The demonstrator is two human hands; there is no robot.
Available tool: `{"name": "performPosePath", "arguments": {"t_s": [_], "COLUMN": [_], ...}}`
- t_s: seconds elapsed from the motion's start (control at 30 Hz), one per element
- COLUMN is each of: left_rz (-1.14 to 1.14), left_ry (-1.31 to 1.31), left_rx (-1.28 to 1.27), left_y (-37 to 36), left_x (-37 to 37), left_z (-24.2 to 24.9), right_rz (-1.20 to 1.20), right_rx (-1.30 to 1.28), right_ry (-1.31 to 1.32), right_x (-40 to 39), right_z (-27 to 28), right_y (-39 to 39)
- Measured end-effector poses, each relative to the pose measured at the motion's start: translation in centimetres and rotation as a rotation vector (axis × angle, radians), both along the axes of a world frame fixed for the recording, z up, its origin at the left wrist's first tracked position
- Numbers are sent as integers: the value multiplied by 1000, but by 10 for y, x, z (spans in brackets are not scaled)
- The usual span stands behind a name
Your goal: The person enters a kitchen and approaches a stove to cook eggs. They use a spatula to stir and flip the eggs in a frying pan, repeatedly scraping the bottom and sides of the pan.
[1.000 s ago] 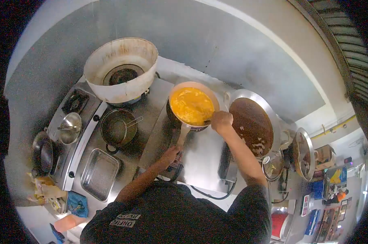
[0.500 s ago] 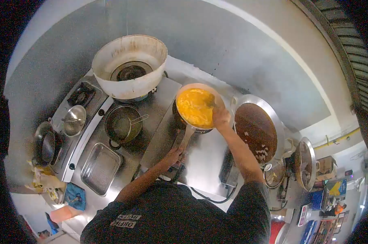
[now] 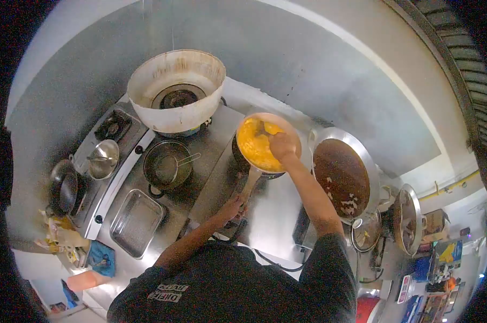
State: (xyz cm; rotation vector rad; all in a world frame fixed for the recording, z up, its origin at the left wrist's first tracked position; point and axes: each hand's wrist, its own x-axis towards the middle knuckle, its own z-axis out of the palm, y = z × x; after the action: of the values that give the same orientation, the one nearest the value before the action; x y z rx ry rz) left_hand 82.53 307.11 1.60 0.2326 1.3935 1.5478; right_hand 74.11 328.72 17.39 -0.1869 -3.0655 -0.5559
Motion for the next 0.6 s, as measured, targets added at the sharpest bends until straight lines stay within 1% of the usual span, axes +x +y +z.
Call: {"name": "performPosePath", "arguments": {"t_s": [0.03,0.13,0.17,0.23,0.27,0.3,0.33,0.4,0.47,0.53,0.6], "left_rz": [-9,5,4,68,61,34,6,1,1,24,-3], "left_ry": [-52,-19,-20,-11,-12,-31,-51,-54,-56,-65,-75], "left_rx": [-14,45,45,-17,-17,-7,3,11,15,-30,-21], "left_y": [0,-2,-2,-1,-1,-3,-3,-1,1,-1,2], "left_x": [0,1,2,4,4,3,2,0,0,2,-1], "left_z": [1,3,4,6,7,7,7,-6,0,6,0], "right_rz": [11,-29,-30,-195,-202,-258,-315,-335,-351,-357,-373], "right_rx": [-28,-40,-40,-164,-164,-189,-215,-205,-198,-212,-236], "right_ry": [4,-26,-26,-61,-61,-122,-182,-182,-182,-254,-278], "right_x": [5,7,15,42,54,66,76,95,103,102,96], "right_z": [7,-7,7,41,53,65,73,81,78,61,47], "right_y": [-7,6,-2,-15,-17,-17,-18,-25,-23,-15,-12]}}
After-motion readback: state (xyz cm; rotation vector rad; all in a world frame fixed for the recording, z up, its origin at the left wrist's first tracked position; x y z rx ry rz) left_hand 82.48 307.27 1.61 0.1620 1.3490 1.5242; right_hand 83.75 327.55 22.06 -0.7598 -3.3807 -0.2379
